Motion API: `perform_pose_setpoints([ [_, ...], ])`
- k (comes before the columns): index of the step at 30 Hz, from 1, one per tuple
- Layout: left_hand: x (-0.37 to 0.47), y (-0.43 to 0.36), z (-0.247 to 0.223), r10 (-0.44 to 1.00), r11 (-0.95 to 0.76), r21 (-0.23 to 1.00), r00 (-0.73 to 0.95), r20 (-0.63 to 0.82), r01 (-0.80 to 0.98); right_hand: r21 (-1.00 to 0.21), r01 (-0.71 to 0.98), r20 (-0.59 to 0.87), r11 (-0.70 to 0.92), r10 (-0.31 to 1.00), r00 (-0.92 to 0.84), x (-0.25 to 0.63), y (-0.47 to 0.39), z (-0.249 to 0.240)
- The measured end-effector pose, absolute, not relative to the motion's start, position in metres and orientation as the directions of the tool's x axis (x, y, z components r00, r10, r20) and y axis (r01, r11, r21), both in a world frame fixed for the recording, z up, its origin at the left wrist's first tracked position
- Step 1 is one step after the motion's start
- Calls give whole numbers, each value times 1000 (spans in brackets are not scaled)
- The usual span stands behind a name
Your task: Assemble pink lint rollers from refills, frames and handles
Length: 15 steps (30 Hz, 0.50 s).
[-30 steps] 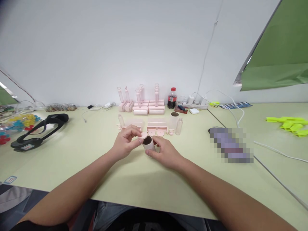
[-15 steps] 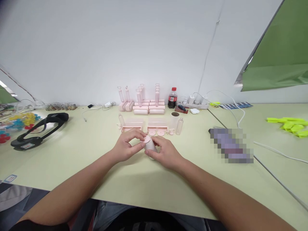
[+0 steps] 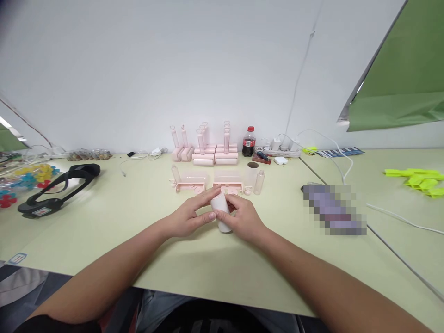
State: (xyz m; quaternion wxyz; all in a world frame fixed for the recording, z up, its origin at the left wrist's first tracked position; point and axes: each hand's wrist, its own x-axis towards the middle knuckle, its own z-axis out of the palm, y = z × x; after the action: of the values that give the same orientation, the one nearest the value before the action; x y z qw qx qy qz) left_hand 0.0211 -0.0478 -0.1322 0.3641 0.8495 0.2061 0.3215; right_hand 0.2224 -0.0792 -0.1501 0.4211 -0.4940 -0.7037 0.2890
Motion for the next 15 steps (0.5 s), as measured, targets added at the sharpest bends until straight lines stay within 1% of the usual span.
perform_pose_setpoints([
  [3, 25, -46, -140, 638, -603, 795, 639, 430, 67, -842, 384, 302, 379, 921, -248, 221, -80, -148],
  [6, 28, -43, -148, 680, -584, 811, 565, 467, 32, -854, 329, 281, 402, 890, -359, 221, -81, -138],
  [8, 29, -40, -150, 716, -554, 833, 514, 473, 6, -796, 417, 256, 439, 868, -425, 231, -81, -124],
  [9, 29, -39, -150, 743, -527, 850, 483, 463, -5, -733, 515, 214, 443, 870, -444, 241, -80, -115],
  [10, 28, -38, -149, 772, -494, 869, 455, 444, -11, -646, 635, 181, 424, 893, -412, 254, -79, -106],
  [11, 28, -38, -149, 798, -460, 888, 431, 421, -16, -565, 738, 162, 369, 927, -339, 271, -77, -95],
  [12, 27, -37, -148, 817, -430, 903, 416, 398, -19, -502, 818, 139, 279, 960, -242, 291, -74, -86],
  [13, 26, -36, -146, 829, -408, 913, 410, 380, -21, -450, 879, 130, 158, 985, -110, 312, -71, -77],
  [15, 25, -36, -144, 839, -385, 923, 409, 359, -19, -371, 924, 130, -97, 979, 155, 358, -63, -68],
])
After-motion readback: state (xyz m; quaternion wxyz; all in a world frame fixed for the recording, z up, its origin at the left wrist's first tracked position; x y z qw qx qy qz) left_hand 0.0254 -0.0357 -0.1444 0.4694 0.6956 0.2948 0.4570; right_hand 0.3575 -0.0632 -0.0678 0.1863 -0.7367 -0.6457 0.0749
